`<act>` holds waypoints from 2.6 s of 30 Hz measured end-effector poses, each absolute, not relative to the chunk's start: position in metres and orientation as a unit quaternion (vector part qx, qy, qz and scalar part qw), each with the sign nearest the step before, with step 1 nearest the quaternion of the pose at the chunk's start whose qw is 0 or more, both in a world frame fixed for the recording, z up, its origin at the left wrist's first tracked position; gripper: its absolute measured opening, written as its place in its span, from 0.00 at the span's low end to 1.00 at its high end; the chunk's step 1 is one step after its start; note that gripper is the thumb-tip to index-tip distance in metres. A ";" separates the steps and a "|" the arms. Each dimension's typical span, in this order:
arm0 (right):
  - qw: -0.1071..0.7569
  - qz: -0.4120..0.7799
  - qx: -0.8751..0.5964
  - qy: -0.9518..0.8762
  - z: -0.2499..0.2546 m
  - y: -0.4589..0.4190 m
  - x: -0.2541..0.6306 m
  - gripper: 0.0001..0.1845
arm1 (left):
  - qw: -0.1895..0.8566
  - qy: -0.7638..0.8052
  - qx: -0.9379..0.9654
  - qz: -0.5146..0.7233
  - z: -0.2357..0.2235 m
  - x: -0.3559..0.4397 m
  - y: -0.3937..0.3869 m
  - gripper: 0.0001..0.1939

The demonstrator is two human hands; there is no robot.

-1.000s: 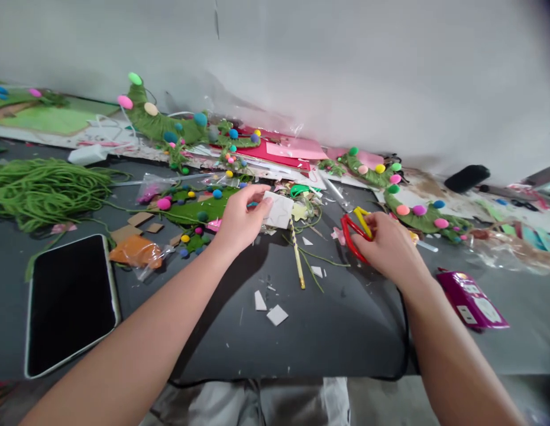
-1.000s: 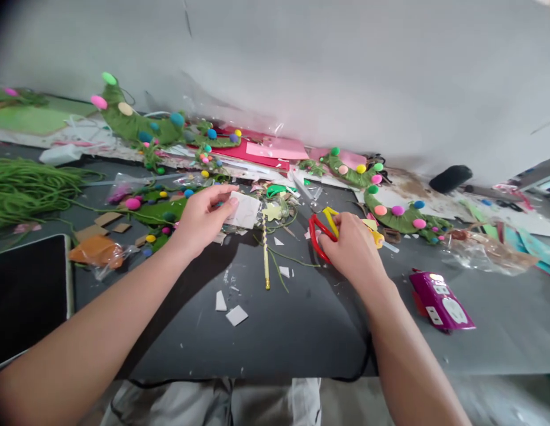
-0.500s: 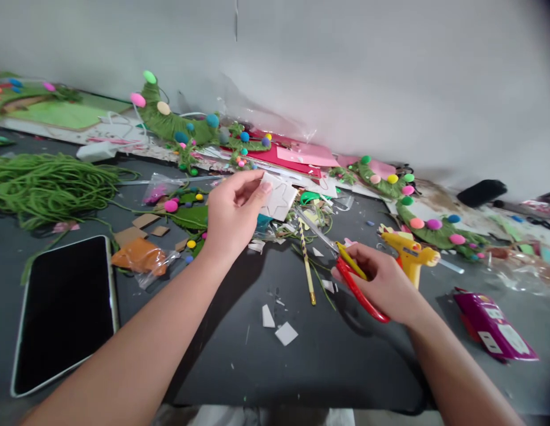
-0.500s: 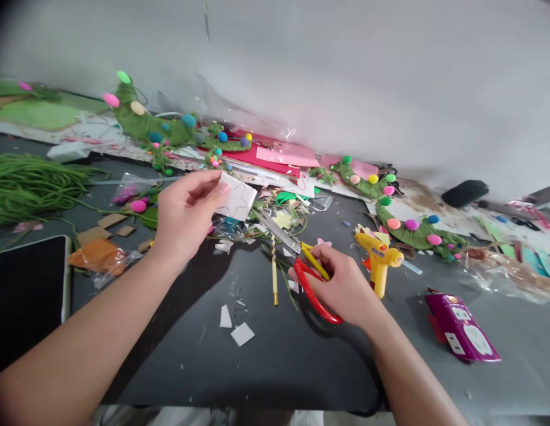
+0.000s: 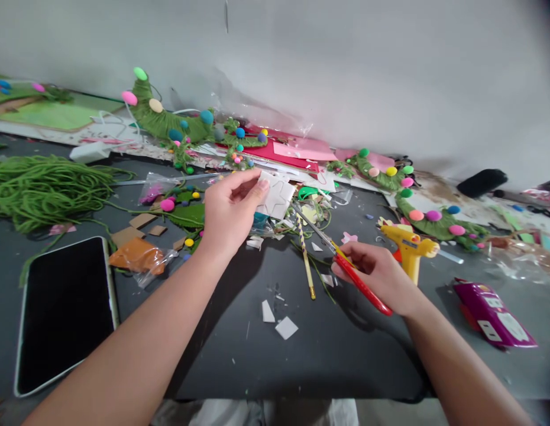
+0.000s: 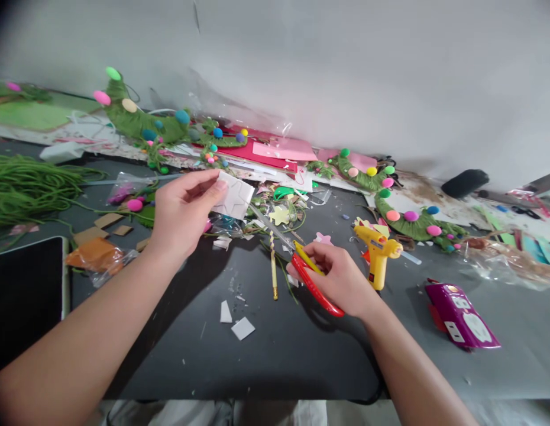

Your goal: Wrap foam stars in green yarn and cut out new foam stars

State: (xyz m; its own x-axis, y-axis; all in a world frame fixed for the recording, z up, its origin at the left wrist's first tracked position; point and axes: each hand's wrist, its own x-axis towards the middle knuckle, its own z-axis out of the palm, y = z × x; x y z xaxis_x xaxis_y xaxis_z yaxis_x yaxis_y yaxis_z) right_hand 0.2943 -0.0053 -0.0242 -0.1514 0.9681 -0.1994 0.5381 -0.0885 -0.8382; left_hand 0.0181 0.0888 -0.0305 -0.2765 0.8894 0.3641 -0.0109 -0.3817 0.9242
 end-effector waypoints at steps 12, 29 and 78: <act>0.237 0.414 -0.615 -0.628 -0.021 -0.007 0.289 0.21 | 0.347 0.436 0.512 0.654 -0.038 0.020 0.089 0.16; 0.236 0.375 -0.635 -0.633 -0.024 -0.008 0.288 0.28 | 0.471 0.418 0.503 0.591 -0.035 0.020 0.086 0.27; 0.248 0.374 -0.628 -0.636 -0.029 -0.003 0.288 0.30 | 0.510 0.387 0.513 0.572 -0.036 0.020 0.083 0.31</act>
